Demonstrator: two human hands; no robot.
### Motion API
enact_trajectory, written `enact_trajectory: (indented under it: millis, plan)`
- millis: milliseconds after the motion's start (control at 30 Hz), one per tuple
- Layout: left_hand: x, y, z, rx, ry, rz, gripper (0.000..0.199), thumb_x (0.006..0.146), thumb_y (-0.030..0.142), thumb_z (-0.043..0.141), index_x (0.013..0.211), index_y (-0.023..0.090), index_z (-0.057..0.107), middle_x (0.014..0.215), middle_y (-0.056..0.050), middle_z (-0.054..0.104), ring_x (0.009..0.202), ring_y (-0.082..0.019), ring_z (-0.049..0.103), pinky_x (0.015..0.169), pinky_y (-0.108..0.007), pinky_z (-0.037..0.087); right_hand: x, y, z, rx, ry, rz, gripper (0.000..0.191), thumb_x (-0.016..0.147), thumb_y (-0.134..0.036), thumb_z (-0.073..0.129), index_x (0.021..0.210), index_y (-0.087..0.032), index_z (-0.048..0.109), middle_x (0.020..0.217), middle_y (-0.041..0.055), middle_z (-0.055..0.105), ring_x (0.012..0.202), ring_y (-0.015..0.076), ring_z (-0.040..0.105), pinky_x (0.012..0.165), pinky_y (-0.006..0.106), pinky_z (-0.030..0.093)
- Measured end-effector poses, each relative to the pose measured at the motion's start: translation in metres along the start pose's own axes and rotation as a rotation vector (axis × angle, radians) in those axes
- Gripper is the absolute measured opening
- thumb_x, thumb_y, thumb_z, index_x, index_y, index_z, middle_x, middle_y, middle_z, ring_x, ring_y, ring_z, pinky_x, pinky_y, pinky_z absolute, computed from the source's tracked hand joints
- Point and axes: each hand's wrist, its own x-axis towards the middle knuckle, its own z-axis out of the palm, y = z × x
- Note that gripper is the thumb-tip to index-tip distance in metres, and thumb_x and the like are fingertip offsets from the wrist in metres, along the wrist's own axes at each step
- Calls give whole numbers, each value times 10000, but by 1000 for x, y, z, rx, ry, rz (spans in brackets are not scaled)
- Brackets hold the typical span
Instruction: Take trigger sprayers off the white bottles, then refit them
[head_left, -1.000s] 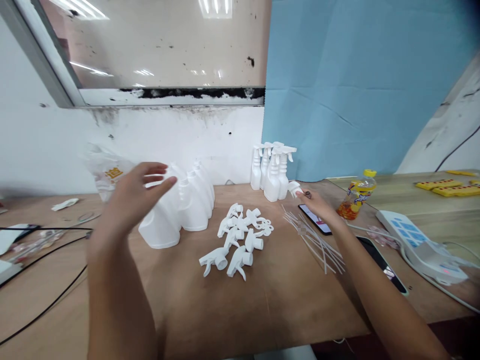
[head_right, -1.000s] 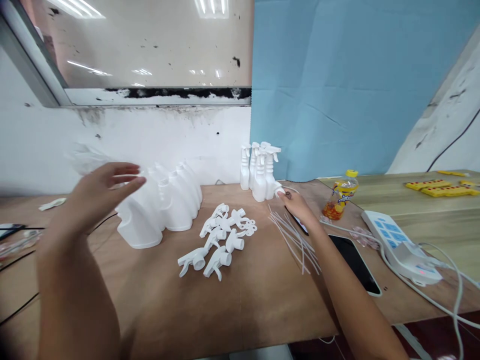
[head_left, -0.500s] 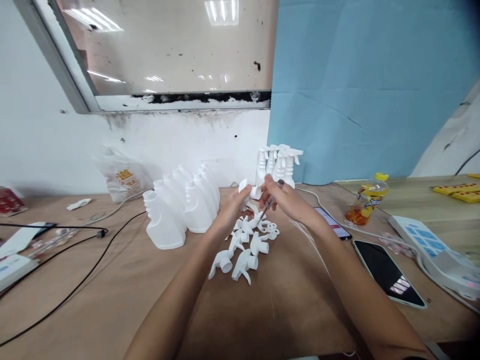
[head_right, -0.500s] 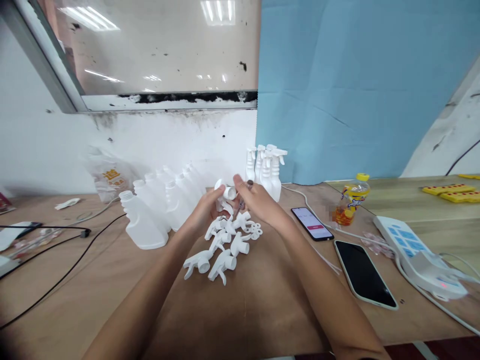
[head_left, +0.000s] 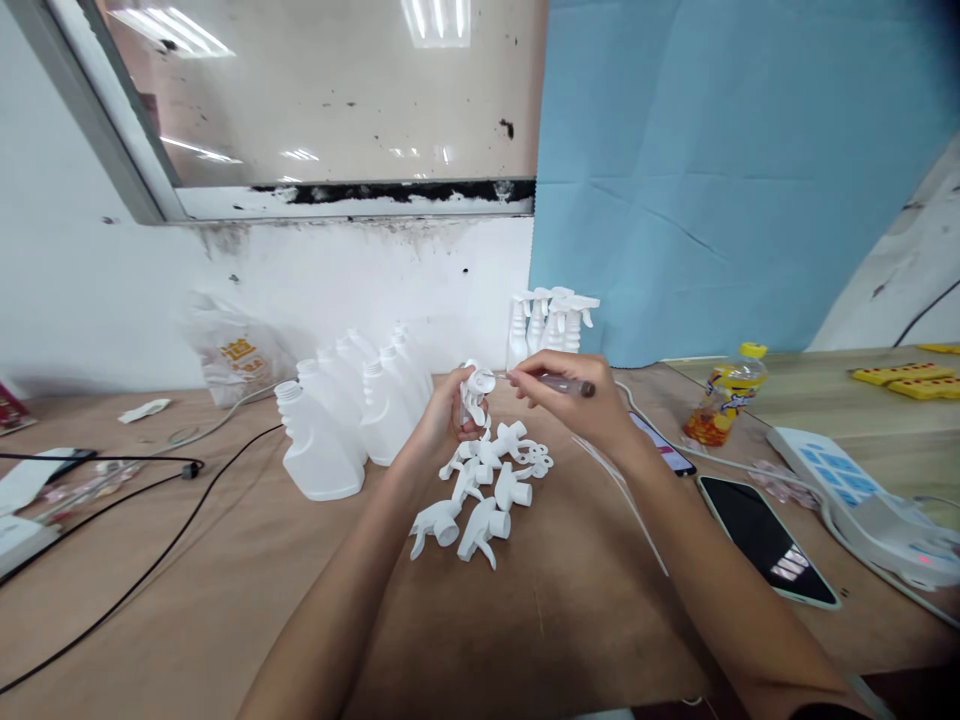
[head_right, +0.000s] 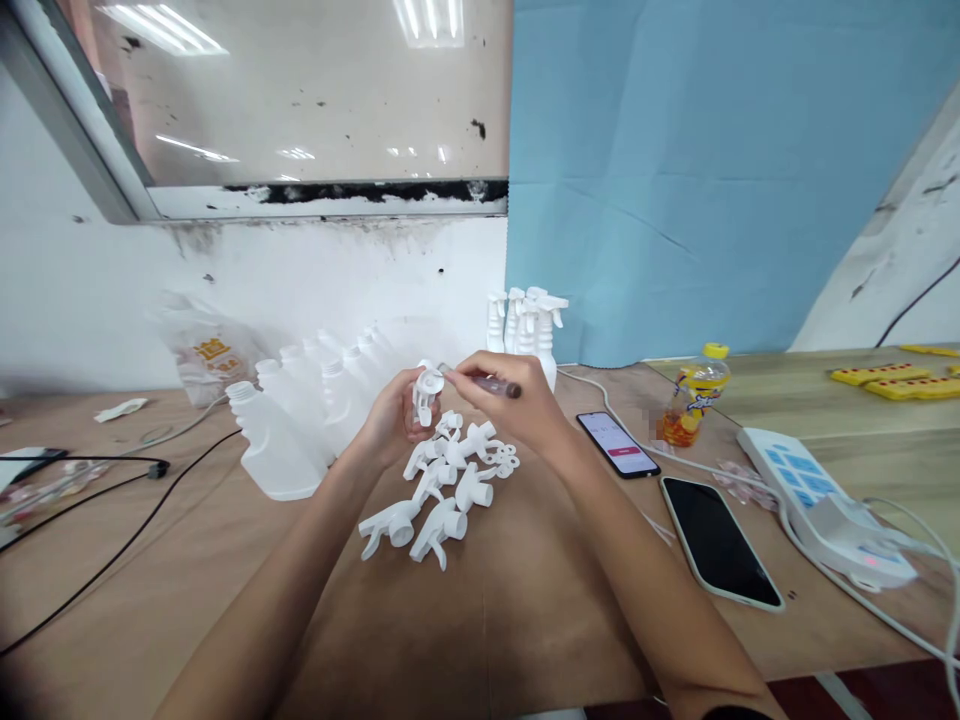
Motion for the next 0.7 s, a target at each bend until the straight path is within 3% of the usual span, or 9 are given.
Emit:
enact_trajectory:
  millis: [133, 233, 300, 367, 500, 600, 700]
  plan:
    - [1, 0, 0, 8, 86, 29, 318, 762, 475, 576, 675, 175, 510, 490, 39, 496, 327, -32, 275, 325, -163, 131, -2, 6, 4, -224, -196, -266, 170, 938, -257, 546, 829, -242, 675, 821, 43, 665, 781, 195, 587, 733, 351, 451]
    - [-1, 3, 0, 102, 166, 37, 313, 770, 456, 530, 626, 184, 475, 451, 50, 447, 308, -28, 206, 318, -173, 112, -1, 9, 7, -272, -205, -320, 198, 942, -243, 522, 775, -215, 625, 761, 40, 636, 723, 174, 561, 687, 326, 442]
    - [-3, 3, 1, 201, 192, 39, 325, 778, 454, 526, 604, 190, 453, 439, 53, 425, 307, -32, 208, 319, -180, 129, -1, 8, 7, -212, -140, -235, 236, 947, -257, 514, 731, -196, 588, 711, 26, 621, 655, 146, 554, 625, 294, 438]
    - [-5, 0, 2, 289, 201, 59, 352, 786, 471, 546, 597, 195, 438, 436, 55, 406, 318, -42, 256, 327, -182, 163, -1, 7, 3, -58, -82, -62, 282, 942, -283, 526, 679, -185, 551, 675, 17, 622, 615, 132, 580, 570, 267, 449]
    - [-6, -7, 2, 359, 154, 59, 395, 783, 503, 605, 600, 190, 447, 456, 48, 426, 357, -54, 351, 353, -174, 224, 2, 3, -5, 255, -73, 248, 297, 899, -305, 575, 633, -173, 550, 597, 24, 638, 489, 139, 595, 443, 257, 456]
    - [-4, -7, 1, 255, 63, -16, 421, 802, 509, 555, 560, 192, 421, 423, 46, 395, 332, -48, 308, 339, -176, 196, 3, 5, -2, 401, -89, 295, 260, 897, -319, 589, 685, -168, 582, 633, 40, 671, 486, 153, 615, 450, 283, 490]
    - [-1, -1, 1, 73, -43, -114, 398, 818, 498, 469, 567, 192, 434, 403, 57, 346, 304, -39, 203, 315, -181, 114, 4, 10, 6, 469, -100, 208, 239, 937, -349, 548, 778, -179, 605, 721, 36, 683, 573, 162, 647, 540, 317, 539]
